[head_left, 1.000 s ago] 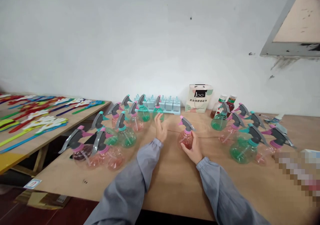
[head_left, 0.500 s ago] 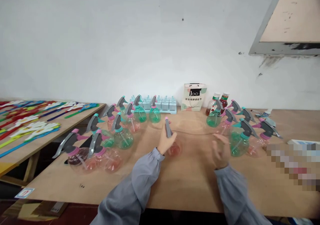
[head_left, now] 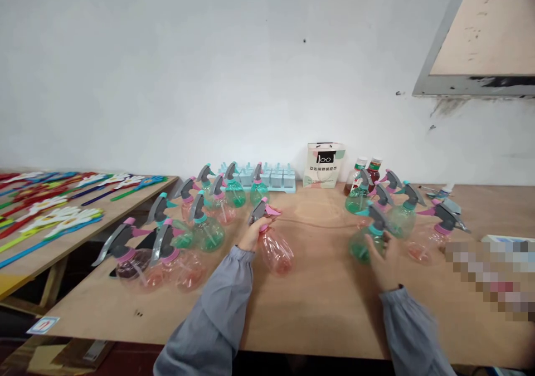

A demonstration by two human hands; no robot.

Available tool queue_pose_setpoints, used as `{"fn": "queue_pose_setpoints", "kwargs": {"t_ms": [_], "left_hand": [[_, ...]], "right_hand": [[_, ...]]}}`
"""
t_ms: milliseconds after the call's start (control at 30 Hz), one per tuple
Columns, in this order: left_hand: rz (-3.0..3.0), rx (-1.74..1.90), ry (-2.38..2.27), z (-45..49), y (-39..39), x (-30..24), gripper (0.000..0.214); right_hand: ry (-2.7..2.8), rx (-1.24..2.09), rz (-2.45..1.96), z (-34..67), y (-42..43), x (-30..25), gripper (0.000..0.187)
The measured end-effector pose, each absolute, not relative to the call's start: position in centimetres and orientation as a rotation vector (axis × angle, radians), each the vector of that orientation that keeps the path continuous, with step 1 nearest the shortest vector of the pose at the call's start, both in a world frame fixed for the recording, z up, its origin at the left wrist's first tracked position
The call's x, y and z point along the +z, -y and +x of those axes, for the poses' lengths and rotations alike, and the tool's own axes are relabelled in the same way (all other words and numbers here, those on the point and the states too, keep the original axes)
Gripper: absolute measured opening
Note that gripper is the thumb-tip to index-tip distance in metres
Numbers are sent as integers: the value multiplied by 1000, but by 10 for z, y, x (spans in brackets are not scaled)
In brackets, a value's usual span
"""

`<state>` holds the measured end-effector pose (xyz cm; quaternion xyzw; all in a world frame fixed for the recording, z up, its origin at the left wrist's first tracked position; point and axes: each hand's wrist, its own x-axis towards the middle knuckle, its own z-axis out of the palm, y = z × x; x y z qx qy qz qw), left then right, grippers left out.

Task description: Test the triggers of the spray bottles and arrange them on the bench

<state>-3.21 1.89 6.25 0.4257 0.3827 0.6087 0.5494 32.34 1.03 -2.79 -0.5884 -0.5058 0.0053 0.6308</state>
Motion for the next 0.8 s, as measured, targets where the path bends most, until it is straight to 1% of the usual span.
{"fn": "queue_pose_setpoints", "kwargs": {"t_ms": [100, 167, 367, 567, 800], "left_hand": [[970, 1396, -901, -32, -16, 65, 46], [961, 1346, -906, -33, -15, 65, 47], [974, 1326, -844, -36, -16, 60, 42], [860, 1412, -936, -29, -15, 61, 41], [982, 1284, -871, -26, -10, 64, 38]], "right_hand": [[1344, 87, -1243, 274, -12, -33, 52], [1389, 124, -1201, 248, -19, -32, 51], [1411, 242, -1113, 198, -54, -29, 54], [1344, 344, -1089, 176, -64, -33, 55], [1322, 403, -1095, 177, -62, -34, 56]]}}
